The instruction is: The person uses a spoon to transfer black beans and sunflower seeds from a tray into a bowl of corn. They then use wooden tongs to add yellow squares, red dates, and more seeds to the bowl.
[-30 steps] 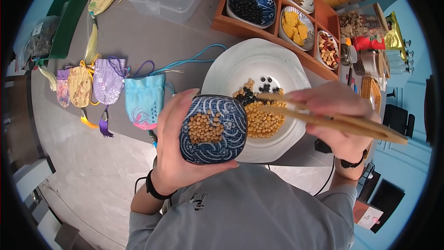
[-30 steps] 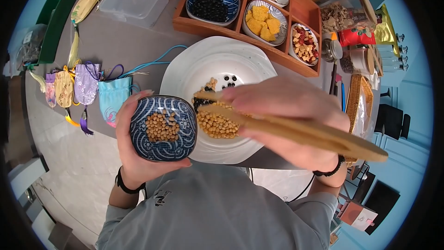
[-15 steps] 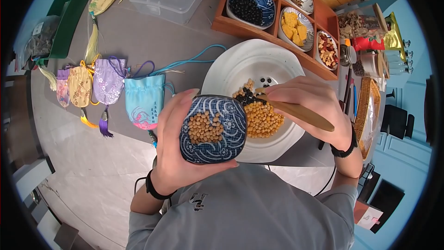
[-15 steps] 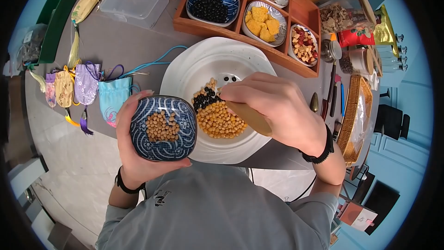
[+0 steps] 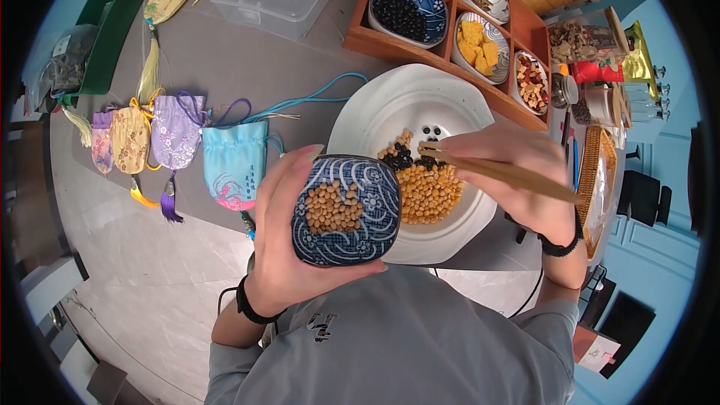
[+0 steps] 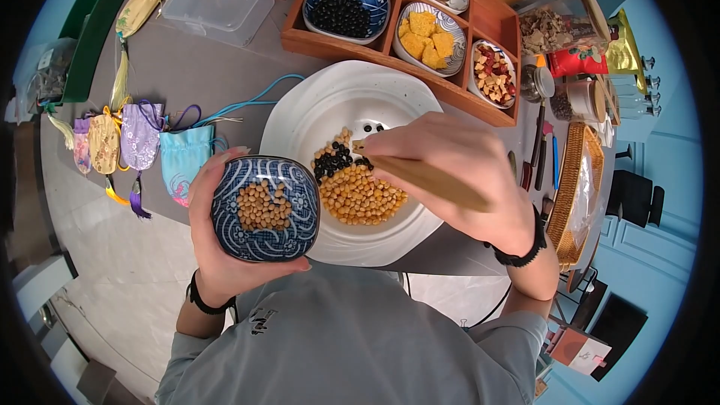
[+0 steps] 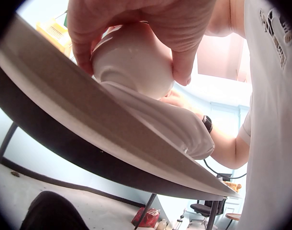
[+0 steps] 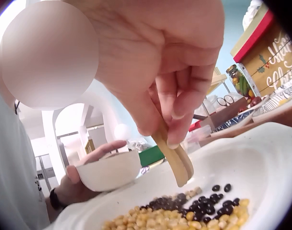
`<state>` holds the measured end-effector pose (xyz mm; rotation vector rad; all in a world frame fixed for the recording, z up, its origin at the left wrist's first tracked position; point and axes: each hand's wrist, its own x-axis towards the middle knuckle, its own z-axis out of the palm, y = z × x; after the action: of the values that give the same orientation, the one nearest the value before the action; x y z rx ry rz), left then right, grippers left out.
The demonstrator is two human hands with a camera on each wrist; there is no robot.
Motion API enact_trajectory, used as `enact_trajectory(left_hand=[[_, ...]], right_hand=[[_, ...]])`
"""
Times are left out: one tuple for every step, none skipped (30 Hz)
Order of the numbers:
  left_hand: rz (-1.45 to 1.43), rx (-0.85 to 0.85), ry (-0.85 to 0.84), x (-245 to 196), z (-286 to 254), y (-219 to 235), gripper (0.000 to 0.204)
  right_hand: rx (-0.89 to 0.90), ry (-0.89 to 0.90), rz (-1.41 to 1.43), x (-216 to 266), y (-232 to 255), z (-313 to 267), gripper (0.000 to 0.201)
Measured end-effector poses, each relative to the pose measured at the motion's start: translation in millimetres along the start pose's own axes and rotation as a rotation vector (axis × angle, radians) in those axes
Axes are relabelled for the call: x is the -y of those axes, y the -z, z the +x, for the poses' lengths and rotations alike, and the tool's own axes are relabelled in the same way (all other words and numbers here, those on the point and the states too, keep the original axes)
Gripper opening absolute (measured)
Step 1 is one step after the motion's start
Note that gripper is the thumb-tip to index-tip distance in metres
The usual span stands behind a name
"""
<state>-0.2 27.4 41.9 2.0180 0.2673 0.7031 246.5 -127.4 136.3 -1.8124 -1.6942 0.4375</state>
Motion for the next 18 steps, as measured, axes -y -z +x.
enact_trajectory(left_hand=[[0.002,0.001,0.000,0,0,0,0.135],[0.004,0.003,0.000,0,0,0,0.135],[0.005,0.002,0.006,0,0,0,0.135],[0.006,0.002,0.012,-1,-1,0,0.135],[0.006,0.004,0.017,-1,-1,0,0.135],[-0.009,0.006,0.020,0,-1,0,0.135],[-0.023,0.006,0.024,1,-2,-1,0.135],[-0.036,0.006,0.029,2,-3,-1,0.135],[-0.034,0.005,0.026,1,-2,-1,0.135],[-0.030,0.003,0.022,1,-2,-1,0.135],[-0.027,0.001,0.018,0,-1,0,0.135],[-0.022,0.002,0.021,0,-1,0,0.135],[-0.018,0.004,0.023,-1,-1,0,0.135],[-0.013,0.006,0.025,-1,-1,0,0.135],[-0.009,0.006,0.024,-1,-1,0,0.135],[-0.005,0.007,0.023,-1,-1,1,0.135],[0.000,0.008,0.021,-1,-1,1,0.134],[-0.002,0.007,0.018,0,-1,1,0.134]], right_hand=[[-0.018,-0.037,-0.025,8,6,2,0.022],[-0.054,0.017,0.088,11,6,1,0.023],[-0.090,0.071,0.201,14,5,0,0.024],[-0.077,0.149,0.257,12,4,1,0.025],[-0.059,0.227,0.315,9,3,2,0.026],[-0.036,0.304,0.374,7,2,2,0.027],[-0.054,0.281,0.315,21,2,6,0.028],[-0.042,0.281,0.296,24,5,8,0.029],[-0.029,0.282,0.277,26,8,10,0.030],[-0.016,0.282,0.258,29,10,12,0.030],[-0.008,0.302,0.289,21,11,12,0.030],[-0.029,0.288,0.286,19,10,9,0.029],[-0.090,0.221,0.265,18,8,4,0.028],[-0.154,0.158,0.237,16,5,0,0.027],[-0.188,0.093,0.186,15,4,0,0.027],[-0.148,0.008,0.076,15,13,3,0.025],[-0.159,-0.061,-0.038,12,11,5,0.022],[-0.122,-0.103,-0.035,7,10,5,0.023]])
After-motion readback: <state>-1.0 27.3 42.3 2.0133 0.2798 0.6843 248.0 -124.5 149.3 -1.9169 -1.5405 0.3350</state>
